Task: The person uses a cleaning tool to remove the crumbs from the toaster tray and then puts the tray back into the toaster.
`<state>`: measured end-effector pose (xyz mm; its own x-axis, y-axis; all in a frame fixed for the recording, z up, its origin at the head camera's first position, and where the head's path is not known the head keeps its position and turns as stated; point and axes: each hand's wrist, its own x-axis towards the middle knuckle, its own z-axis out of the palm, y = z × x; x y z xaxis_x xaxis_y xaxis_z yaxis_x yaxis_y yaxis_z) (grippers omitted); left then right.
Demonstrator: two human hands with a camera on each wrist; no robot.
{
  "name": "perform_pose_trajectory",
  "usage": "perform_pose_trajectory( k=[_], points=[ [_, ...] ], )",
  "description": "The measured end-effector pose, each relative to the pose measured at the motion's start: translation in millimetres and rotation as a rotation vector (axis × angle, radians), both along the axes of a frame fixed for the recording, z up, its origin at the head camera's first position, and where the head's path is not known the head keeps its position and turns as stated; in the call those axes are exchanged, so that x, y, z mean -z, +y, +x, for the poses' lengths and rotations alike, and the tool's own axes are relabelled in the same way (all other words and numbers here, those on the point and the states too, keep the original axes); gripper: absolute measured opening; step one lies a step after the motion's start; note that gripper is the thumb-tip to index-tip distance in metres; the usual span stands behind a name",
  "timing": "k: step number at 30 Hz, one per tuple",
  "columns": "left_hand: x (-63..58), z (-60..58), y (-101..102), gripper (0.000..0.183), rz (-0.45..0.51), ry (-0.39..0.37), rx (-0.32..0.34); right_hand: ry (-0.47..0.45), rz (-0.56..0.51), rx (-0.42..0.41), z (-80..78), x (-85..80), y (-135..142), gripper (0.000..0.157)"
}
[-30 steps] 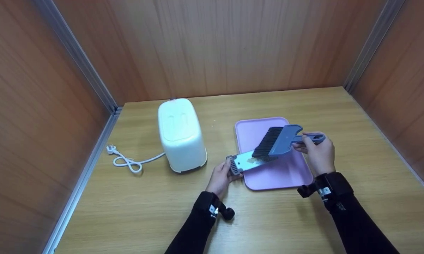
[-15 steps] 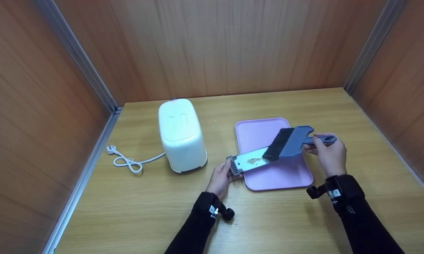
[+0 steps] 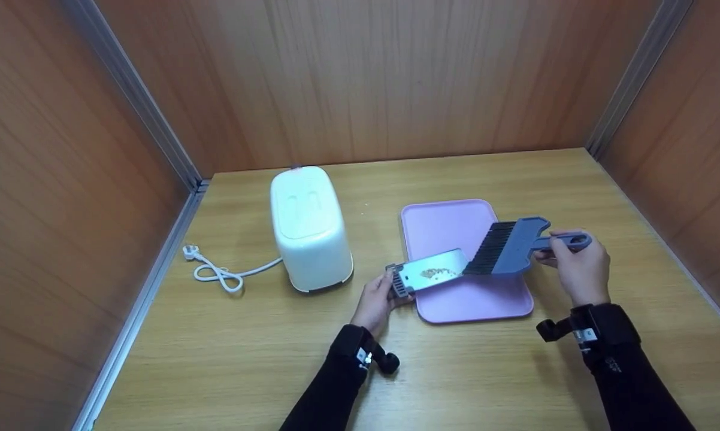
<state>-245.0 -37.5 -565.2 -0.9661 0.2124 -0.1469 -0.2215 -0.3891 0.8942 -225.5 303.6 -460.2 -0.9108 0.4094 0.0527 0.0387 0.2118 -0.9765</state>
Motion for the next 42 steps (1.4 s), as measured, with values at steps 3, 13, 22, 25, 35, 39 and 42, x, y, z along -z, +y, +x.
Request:
perform_pose_trajectory(
  k=[3,13,22,25,35,39,42],
  points=[
    [-0.3,0.2,0,0.048,-0.002,-0.002,0.002,0.026,-0.031,-0.004,2.3,-0.8,3,0.018],
    [-0.5,-0.6,1,0.046,0.013,-0.025,-0.006,0.016,-0.091,0.071,6.1,-14.1,12,0.012],
    [-1.4,0.0,0,0.047,-0.001,-0.031,-0.011,0.084,-0.238,0.076,-3.7,-29.4,-9,0.012],
    [-1.9,0.5,0,0.047,0.0,-0.033,-0.012,0.092,-0.269,0.027,-7.5,-25.3,-27,0.015],
    [-1.5,0.0,0,0.046,0.007,0.002,0.0,0.129,-0.244,-0.112,-15.1,-2.1,-80,0.024],
    [-1.0,0.1,0,0.045,0.006,-0.006,0.001,0.104,-0.228,-0.124,-16.5,4.1,-89,0.025],
    [-1.3,-0.4,0,0.045,0.001,-0.015,0.002,0.084,-0.194,-0.123,-16.9,5.9,-91,0.026]
  ],
)
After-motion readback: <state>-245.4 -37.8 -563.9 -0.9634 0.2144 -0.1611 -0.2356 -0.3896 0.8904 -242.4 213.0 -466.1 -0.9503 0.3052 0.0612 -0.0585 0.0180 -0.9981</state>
